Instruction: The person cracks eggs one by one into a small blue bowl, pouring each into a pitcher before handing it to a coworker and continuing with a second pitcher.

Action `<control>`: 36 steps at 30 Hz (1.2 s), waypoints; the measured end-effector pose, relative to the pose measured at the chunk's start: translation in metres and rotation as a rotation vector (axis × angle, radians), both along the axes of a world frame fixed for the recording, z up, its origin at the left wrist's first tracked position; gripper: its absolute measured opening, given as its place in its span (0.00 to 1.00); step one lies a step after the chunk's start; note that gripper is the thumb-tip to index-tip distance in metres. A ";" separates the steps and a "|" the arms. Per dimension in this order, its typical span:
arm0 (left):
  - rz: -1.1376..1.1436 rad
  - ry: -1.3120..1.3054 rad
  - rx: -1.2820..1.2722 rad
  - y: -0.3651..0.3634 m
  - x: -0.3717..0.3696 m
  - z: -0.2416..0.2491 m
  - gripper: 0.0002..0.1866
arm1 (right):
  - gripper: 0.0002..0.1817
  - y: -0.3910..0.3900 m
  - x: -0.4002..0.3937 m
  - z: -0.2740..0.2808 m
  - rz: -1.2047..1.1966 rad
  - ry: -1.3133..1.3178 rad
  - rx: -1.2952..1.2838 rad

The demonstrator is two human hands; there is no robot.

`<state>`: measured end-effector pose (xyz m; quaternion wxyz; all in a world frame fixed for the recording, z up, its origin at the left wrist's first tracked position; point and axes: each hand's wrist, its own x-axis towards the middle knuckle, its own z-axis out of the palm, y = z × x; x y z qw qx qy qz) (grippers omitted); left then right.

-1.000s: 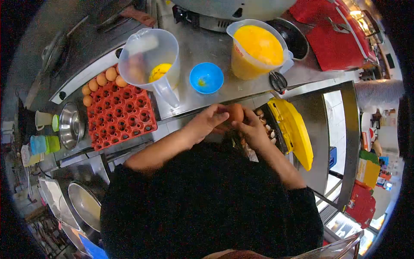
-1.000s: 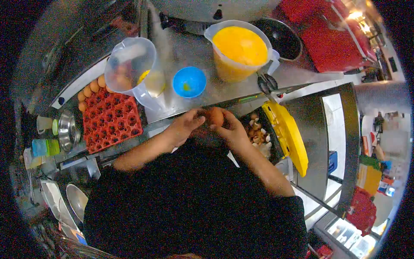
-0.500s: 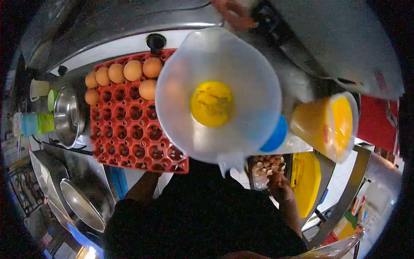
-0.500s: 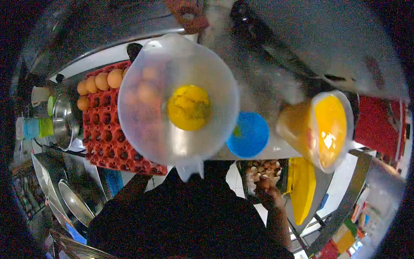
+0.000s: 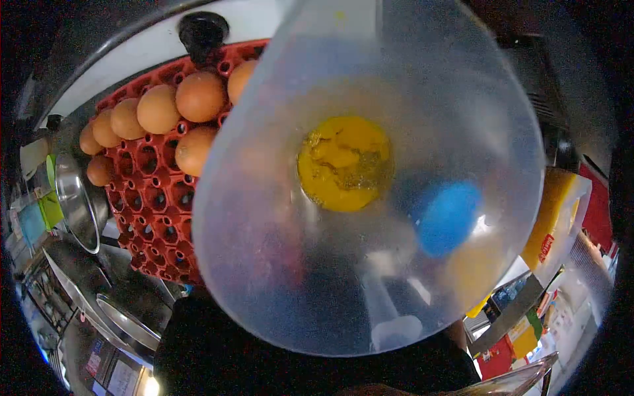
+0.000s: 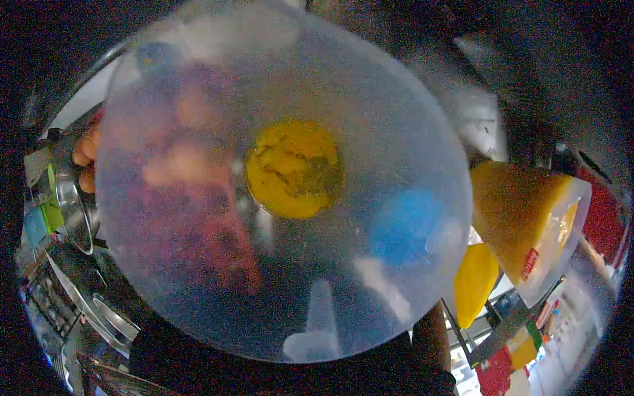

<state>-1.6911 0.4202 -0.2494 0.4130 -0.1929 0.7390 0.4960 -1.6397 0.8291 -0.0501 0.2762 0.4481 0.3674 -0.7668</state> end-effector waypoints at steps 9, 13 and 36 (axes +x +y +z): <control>-0.047 0.031 0.011 0.026 -0.013 0.008 0.26 | 0.22 0.001 -0.002 -0.007 0.012 -0.040 -0.004; -0.059 0.040 0.010 0.028 -0.010 0.010 0.26 | 0.20 0.002 -0.003 -0.009 0.022 -0.046 -0.003; -0.267 0.166 -0.318 -0.112 0.040 -0.025 0.26 | 0.17 0.026 -0.004 0.024 -0.009 0.429 0.279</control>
